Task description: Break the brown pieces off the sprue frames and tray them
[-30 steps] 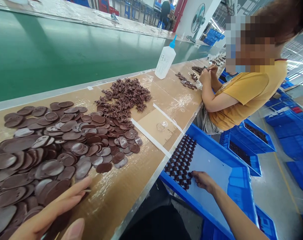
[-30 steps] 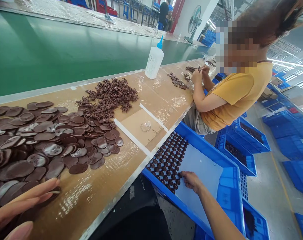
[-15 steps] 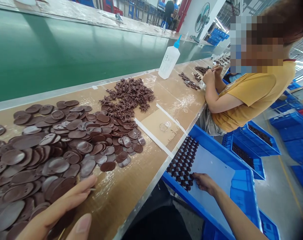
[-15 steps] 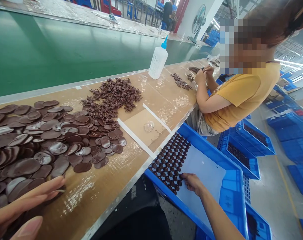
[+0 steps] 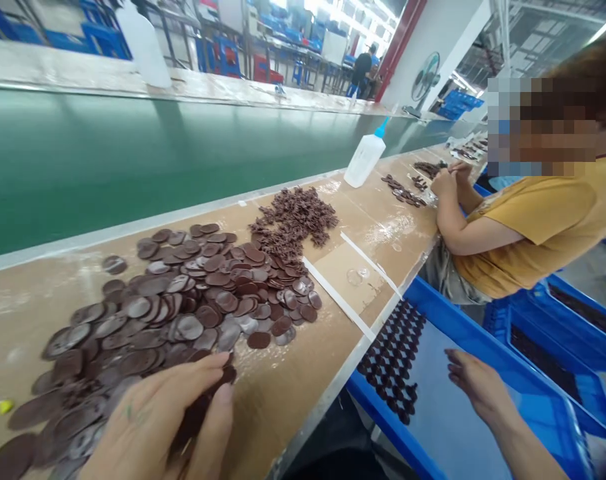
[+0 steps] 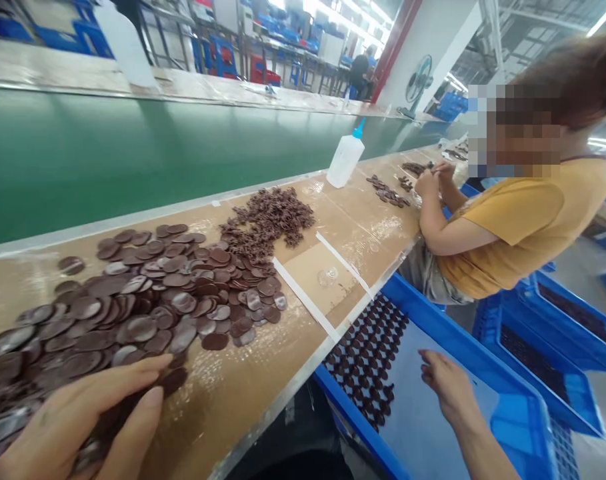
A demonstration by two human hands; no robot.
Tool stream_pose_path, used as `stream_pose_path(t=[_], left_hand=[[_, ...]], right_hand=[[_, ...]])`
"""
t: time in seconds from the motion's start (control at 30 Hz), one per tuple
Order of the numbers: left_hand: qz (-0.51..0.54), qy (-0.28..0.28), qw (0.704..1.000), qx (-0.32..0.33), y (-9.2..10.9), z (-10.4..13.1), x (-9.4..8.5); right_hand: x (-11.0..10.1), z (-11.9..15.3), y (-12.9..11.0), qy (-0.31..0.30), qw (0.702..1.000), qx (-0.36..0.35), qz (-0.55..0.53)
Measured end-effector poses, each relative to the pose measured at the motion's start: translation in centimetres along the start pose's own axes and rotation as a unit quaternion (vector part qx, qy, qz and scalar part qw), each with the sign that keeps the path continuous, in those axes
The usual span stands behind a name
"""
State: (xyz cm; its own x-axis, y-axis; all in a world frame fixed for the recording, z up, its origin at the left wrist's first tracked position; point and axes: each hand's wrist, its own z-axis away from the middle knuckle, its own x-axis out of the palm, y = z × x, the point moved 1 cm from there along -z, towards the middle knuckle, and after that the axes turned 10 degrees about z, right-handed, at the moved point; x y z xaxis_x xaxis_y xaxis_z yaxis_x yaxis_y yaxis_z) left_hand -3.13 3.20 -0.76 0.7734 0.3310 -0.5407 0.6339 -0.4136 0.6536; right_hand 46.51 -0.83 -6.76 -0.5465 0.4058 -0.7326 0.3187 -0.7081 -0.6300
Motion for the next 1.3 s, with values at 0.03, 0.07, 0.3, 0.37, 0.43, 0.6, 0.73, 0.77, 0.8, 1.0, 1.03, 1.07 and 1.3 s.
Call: stream_pose_path(t=[0.03, 0.07, 0.3, 0.37, 0.43, 0.6, 0.73, 0.77, 0.8, 1.0, 1.03, 1.07, 1.3], left_hand=[[-0.047, 0.0, 0.999, 0.005, 0.1, -0.5, -0.4], [-0.103, -0.003, 0.995, 0.002, 0.0, -0.9, -0.7], [-0.287, -0.074, 0.954, -0.051, -2.2, -1.1, -1.7], [-0.286, -0.072, 0.955, -0.045, -2.7, -0.8, -1.8], [-0.273, -0.067, 0.959, -0.032, -2.9, -0.6, -1.8], [-0.243, -0.065, 0.967, -0.044, -2.5, -0.5, -1.6], [-0.238, -0.085, 0.964, -0.083, -1.7, -0.8, -1.5], [-0.237, -0.092, 0.963, -0.089, -1.6, -0.9, -1.5], [-0.234, -0.098, 0.963, -0.094, -1.4, -1.0, -1.6], [-0.221, -0.087, 0.967, -0.096, -1.0, -0.8, -1.3], [-0.22, -0.086, 0.967, -0.094, -1.1, -0.7, -1.2], [-0.218, -0.085, 0.968, -0.091, -1.1, -0.6, -1.1], [-0.181, -0.059, 0.979, -0.072, -2.3, -0.7, -1.2]], right_hand=[[-0.2, 0.0, -2.2, 0.007, 0.999, -0.028, -0.016], [-0.3, 0.2, -4.6, 0.008, 0.997, -0.063, -0.031], [2.7, 5.2, -24.2, -0.109, 0.925, -0.36, 0.06], [5.2, 6.2, -28.8, -0.145, 0.886, -0.417, 0.143], [8.2, 6.5, -32.1, -0.17, 0.843, -0.461, 0.218], [15.0, 5.8, -34.7, -0.174, 0.774, -0.49, 0.361], [17.1, 5.2, -33.8, -0.167, 0.754, -0.49, 0.405], [17.2, 5.2, -33.6, -0.169, 0.752, -0.49, 0.407], [17.2, 5.2, -33.4, -0.171, 0.752, -0.49, 0.407], [16.7, 5.5, -32.6, -0.195, 0.757, -0.503, 0.369], [16.6, 5.5, -32.5, -0.201, 0.759, -0.503, 0.361], [16.5, 5.6, -32.4, -0.207, 0.763, -0.502, 0.351], [14.2, 8.5, -31.8, -0.26, 0.823, -0.475, 0.172]])
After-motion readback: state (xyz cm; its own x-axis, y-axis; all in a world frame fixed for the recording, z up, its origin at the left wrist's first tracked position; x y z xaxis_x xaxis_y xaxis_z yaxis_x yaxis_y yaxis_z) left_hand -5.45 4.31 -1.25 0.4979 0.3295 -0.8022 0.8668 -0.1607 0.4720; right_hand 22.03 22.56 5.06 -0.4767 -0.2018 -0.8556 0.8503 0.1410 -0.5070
